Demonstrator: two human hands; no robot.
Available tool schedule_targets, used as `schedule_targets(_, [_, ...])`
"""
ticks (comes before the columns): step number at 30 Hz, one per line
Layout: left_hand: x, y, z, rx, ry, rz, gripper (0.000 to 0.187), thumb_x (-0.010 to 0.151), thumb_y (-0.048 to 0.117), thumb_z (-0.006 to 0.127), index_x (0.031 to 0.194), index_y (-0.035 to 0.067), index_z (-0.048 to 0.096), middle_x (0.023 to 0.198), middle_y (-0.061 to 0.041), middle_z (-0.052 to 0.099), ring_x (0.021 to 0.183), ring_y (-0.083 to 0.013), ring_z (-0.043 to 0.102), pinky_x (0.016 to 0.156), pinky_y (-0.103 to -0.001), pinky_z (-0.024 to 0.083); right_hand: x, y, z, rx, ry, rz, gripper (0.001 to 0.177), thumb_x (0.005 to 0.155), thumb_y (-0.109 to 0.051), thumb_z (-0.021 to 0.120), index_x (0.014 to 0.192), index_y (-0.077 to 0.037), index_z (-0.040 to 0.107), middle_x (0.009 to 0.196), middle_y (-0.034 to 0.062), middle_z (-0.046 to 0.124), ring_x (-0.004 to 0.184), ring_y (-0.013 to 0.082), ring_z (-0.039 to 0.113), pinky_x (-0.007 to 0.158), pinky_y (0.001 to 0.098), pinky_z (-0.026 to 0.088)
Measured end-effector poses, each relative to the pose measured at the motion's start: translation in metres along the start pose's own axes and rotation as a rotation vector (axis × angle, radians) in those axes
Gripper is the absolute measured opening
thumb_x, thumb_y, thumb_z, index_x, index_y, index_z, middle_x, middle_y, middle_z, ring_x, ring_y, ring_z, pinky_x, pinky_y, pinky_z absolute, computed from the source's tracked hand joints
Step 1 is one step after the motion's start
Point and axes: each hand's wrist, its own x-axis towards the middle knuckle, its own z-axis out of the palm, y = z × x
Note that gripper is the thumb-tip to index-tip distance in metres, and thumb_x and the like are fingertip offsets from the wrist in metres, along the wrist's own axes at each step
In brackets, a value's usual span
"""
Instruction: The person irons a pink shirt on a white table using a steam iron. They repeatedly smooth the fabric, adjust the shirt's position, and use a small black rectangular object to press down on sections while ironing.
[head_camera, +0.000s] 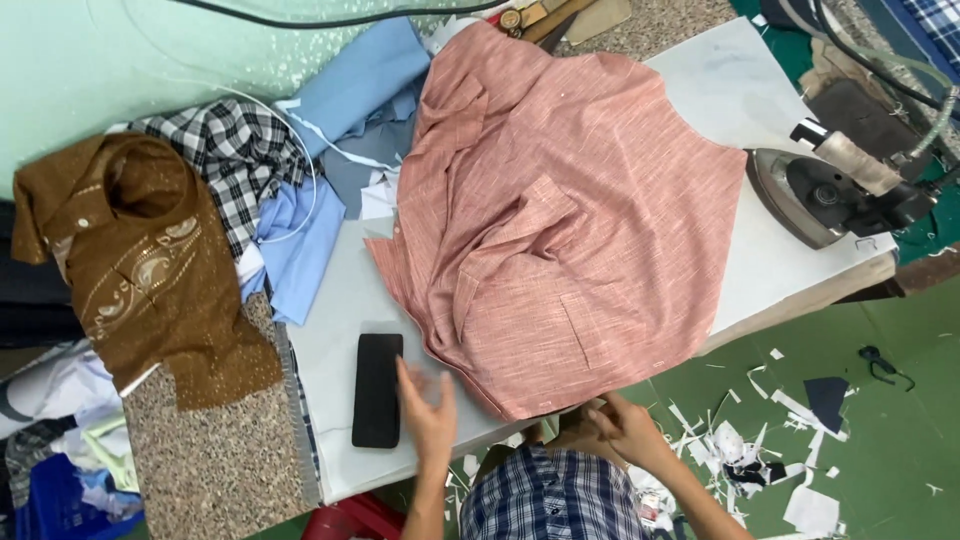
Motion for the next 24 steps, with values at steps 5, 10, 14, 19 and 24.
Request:
schedule_targets(5, [0.013, 0.047, 0.013, -1.182, -0.254, -1.222, 0.062, 0.076, 0.018, 0.077, 0.133, -0.003, 0.062, 0.139, -0.015, 0.066, 0.126, -0.0225, 0.060, 0.111, -0.035, 0.045, 0.001, -0.019, 0.019, 0.215, 0.268, 0.139, 0.039, 0.095, -0.029, 0.064, 0.130, -0.012, 0.059, 0.112, 0.0074, 0.078, 0.054, 0.0120, 0.056, 0.053, 0.0284, 0.052])
schedule_targets(10, [0.040, 0.072, -0.008, -1.250, -0.333, -1.107, 0.047, 0.087, 0.017, 0.069, 0.132, 0.003, 0.064, 0.133, -0.013, 0.069, 0.119, -0.0259, 0.062, 0.103, -0.039, 0.048, 0.003, -0.055, 0.005, 0.605, 0.274, 0.216, 0.074, 0.078, -0.032, 0.077, 0.139, -0.004, 0.047, 0.127, 0.0163, 0.063, 0.109, 0.0284, 0.063, 0.095, 0.0416, 0.052])
schedule_targets(14, [0.073, 0.107, -0.002, -1.471, -0.391, -1.037, 0.056, 0.093, 0.017, 0.062, 0.148, 0.010, 0.053, 0.140, -0.009, 0.063, 0.122, -0.0212, 0.058, 0.098, -0.039, 0.049, 0.019, -0.083, -0.011, 0.958, 0.057, 0.427, 0.075, 0.088, -0.042, 0.060, 0.151, -0.005, 0.045, 0.145, 0.0234, 0.061, 0.130, 0.0383, 0.060, 0.110, 0.0514, 0.050])
schedule_targets(19, [0.134, 0.142, 0.052, -1.684, -0.397, -0.767, 0.034, 0.094, 0.010, 0.068, 0.127, 0.002, 0.065, 0.125, -0.014, 0.070, 0.113, -0.0222, 0.066, 0.095, -0.036, 0.056, 0.042, -0.112, 0.007, 1.094, 0.052, 0.321, 0.067, 0.077, -0.030, 0.077, 0.127, 0.009, 0.055, 0.111, 0.0209, 0.068, 0.101, 0.0342, 0.066, 0.090, 0.0435, 0.059])
schedule_targets(24, [0.149, 0.210, -0.030, -1.784, -0.493, -0.508, 0.044, 0.100, 0.017, 0.065, 0.142, 0.007, 0.057, 0.120, -0.006, 0.072, 0.105, -0.0134, 0.068, 0.077, -0.025, 0.060, 0.013, -0.110, -0.004, 1.075, 0.277, 0.092, 0.052, 0.082, -0.027, 0.075, 0.119, 0.007, 0.062, 0.091, 0.0098, 0.061, 0.084, 0.0230, 0.057, 0.075, 0.0310, 0.045])
